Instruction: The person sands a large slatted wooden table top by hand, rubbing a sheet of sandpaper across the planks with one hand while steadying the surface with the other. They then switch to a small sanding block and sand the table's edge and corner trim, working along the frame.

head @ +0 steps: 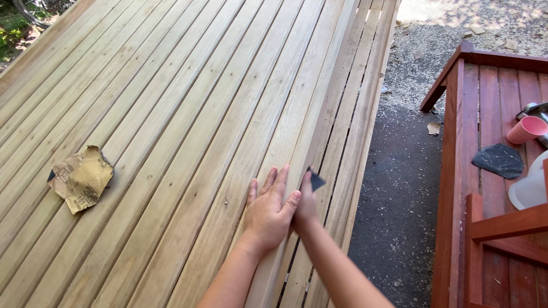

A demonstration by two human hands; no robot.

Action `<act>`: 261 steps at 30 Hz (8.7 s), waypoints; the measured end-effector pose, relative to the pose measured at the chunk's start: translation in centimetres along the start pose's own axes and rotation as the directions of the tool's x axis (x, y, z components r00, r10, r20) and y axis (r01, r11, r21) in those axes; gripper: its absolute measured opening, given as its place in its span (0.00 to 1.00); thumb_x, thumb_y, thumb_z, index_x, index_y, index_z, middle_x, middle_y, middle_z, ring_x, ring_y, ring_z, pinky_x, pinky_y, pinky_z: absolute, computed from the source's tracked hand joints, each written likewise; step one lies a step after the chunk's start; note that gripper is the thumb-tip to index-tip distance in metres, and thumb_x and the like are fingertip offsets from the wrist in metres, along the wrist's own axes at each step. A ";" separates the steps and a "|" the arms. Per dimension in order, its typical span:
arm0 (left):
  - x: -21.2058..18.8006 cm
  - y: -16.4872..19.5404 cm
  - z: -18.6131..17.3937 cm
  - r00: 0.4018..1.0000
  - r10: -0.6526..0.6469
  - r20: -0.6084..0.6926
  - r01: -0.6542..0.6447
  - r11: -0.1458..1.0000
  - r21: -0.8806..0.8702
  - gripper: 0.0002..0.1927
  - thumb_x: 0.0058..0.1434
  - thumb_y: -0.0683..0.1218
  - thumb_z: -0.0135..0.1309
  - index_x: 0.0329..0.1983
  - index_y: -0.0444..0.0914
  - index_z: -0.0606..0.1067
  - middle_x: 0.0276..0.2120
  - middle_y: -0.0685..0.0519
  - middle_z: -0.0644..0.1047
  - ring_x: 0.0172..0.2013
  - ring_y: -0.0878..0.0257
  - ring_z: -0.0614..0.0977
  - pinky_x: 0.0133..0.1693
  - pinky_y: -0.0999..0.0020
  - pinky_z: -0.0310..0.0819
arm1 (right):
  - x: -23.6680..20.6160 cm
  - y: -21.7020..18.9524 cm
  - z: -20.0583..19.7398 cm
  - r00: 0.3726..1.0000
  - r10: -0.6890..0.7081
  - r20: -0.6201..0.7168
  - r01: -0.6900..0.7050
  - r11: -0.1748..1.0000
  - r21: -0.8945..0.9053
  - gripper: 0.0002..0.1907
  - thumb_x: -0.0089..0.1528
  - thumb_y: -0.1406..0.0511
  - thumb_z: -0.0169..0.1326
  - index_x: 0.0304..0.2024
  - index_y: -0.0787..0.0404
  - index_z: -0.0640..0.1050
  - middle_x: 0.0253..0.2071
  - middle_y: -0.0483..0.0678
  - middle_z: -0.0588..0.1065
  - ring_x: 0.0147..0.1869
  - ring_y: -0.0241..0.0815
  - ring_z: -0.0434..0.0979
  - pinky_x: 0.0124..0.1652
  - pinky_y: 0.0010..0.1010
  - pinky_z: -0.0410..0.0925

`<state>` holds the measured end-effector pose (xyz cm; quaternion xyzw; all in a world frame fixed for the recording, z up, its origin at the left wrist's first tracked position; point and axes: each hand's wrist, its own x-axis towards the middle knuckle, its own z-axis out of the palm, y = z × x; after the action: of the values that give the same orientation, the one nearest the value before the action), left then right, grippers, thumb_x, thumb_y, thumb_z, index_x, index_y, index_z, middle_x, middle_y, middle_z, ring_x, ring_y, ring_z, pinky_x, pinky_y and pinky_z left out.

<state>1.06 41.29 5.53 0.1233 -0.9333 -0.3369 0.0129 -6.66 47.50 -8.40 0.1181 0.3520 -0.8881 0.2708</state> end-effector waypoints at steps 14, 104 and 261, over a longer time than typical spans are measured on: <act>4.5 0.7 0.2 0.998 0.048 -0.029 -0.048 0.999 0.000 0.35 0.68 0.60 0.41 0.75 0.41 0.56 0.70 0.45 0.65 0.74 0.60 0.57 0.71 0.52 0.29 | -1.2 -0.6 -1.3 0.999 0.000 0.052 0.015 0.960 -0.280 0.39 0.66 0.42 0.33 0.69 0.60 0.65 0.69 0.49 0.69 0.72 0.44 0.67 0.66 0.34 0.59; -6.8 -2.3 -0.1 0.987 0.121 -0.101 -0.129 0.989 -0.075 0.29 0.70 0.54 0.37 0.72 0.39 0.63 0.68 0.44 0.68 0.72 0.58 0.62 0.72 0.56 0.37 | -22.1 6.6 1.9 0.960 -0.248 0.128 0.274 0.927 -0.255 0.35 0.70 0.50 0.32 0.77 0.55 0.48 0.79 0.47 0.52 0.80 0.39 0.51 0.71 0.31 0.49; -3.2 0.0 -1.4 0.988 0.141 -0.056 -0.143 0.990 -0.018 0.32 0.68 0.56 0.37 0.73 0.38 0.61 0.67 0.46 0.69 0.70 0.60 0.64 0.72 0.54 0.37 | 8.5 -6.4 0.6 0.986 -0.131 0.100 0.142 0.983 -0.114 0.31 0.69 0.45 0.33 0.56 0.58 0.74 0.50 0.51 0.78 0.53 0.47 0.79 0.53 0.37 0.72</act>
<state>4.30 41.22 6.80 0.0655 -0.9353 -0.3417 0.0638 -17.28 47.59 -7.73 0.0359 0.3993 -0.8863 0.2317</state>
